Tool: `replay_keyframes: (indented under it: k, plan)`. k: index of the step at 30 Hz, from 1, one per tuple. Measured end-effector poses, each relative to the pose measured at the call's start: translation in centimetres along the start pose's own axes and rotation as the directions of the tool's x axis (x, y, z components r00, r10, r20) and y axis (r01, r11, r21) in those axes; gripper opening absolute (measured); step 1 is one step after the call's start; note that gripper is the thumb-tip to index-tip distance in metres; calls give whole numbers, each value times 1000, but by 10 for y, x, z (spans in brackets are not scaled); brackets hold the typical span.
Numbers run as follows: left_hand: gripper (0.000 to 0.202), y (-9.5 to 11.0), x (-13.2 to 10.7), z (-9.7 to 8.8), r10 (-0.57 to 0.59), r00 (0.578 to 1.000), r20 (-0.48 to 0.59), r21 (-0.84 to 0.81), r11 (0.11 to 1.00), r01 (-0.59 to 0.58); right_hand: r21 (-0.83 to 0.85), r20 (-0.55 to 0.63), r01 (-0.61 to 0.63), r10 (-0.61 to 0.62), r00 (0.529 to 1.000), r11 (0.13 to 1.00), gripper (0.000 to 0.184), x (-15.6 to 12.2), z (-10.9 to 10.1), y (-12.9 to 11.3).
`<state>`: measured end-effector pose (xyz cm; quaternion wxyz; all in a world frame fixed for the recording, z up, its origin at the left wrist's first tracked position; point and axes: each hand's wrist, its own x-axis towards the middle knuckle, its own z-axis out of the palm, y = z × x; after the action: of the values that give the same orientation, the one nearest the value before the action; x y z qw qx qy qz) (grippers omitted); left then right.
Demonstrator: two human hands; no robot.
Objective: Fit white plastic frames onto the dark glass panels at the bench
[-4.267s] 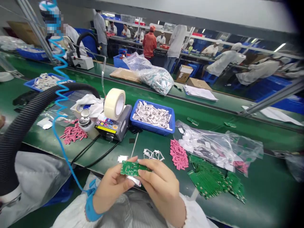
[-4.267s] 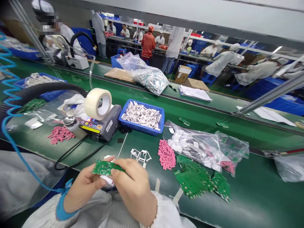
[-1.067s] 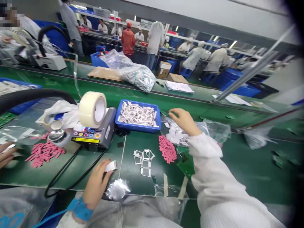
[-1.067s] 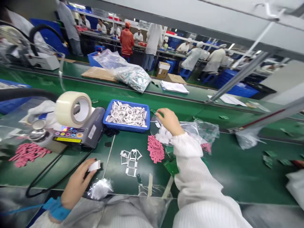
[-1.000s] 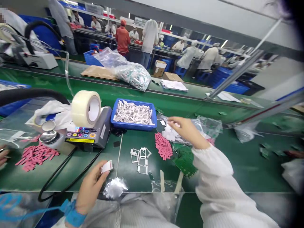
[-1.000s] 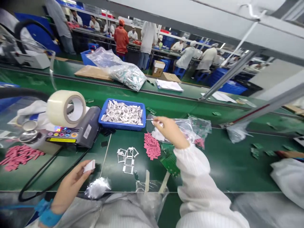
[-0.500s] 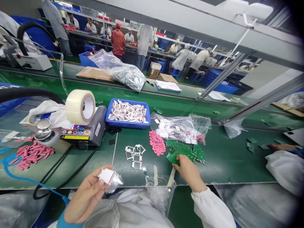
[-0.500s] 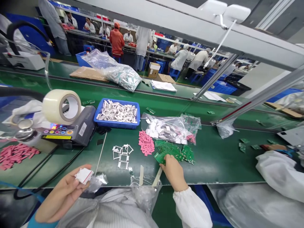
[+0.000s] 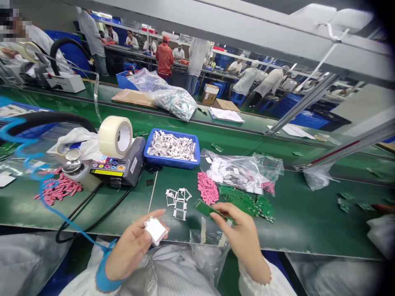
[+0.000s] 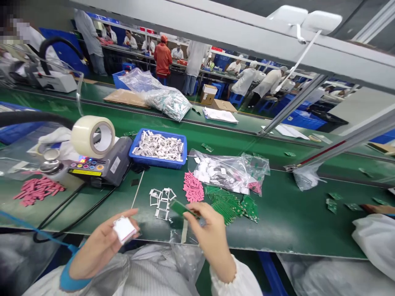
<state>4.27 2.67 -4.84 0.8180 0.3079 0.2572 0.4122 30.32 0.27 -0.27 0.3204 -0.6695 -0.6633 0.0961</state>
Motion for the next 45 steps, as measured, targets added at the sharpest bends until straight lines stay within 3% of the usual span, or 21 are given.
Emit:
replay_keyframes:
  k: [2, 4, 6, 8, 11, 14, 16, 19, 22, 25, 30, 32, 39, 45]
  plan:
    - [48, -2, 1, 8, 32, 998, 52, 38, 999, -34, 185, -120, 249, -229, 966, 951, 3, 6, 12, -39]
    - [52, -1, 1, 13, 57, 996, 70, 47, 997, -60, 237, -212, 433, -389, 897, 869, 8, 11, 25, -71]
    - [51, 1, -1, 14, 109, 993, 37, 36, 993, -111, 279, -237, 535, -483, 843, 797, 13, 15, 37, -93]
    - [42, 5, -5, 9, 198, 980, -33, 45, 979, -197, 331, -206, 564, -525, 826, 757, 13, 18, 47, -104]
    - [31, 10, -11, 1, 307, 938, -158, 129, 949, -289, 371, -128, 565, -562, 817, 737, 11, 20, 57, -103]
    - [34, 13, -13, -4, 364, 897, -250, 201, 926, -320, 402, -59, 561, -591, 804, 723, 14, 22, 61, -97]
    - [37, 14, -12, -3, 350, 899, -265, 176, 934, -312, 423, -46, 553, -593, 804, 718, 16, 22, 59, -95]
    - [43, 16, -10, 3, 237, 944, -229, 31, 971, -236, 428, -66, 540, -571, 819, 725, 15, 24, 54, -95]
    - [35, 19, -10, 11, 57, 986, -157, -73, 995, -69, 445, -88, 569, -598, 797, 692, 12, 29, 51, -96]
    - [23, 24, -13, 15, -80, 993, -86, -130, 989, 68, 476, -67, 633, -692, 718, 611, 12, 39, 51, -94]
    - [32, 31, -14, 12, -114, 993, 15, -179, 977, 114, 561, -14, 697, -836, 548, 447, 12, 56, 54, -88]
    - [39, 32, -14, 9, -114, 993, 31, -178, 977, 117, 584, -15, 704, -861, 509, 406, 11, 61, 55, -87]
    - [39, 34, -17, 7, -113, 993, 45, -134, 984, 118, 594, 21, 674, -845, 534, 440, 16, 66, 54, -86]
    - [39, 33, -19, 0, -112, 993, 22, -136, 984, 114, 577, 71, 694, -873, 482, 430, 13, 69, 52, -87]
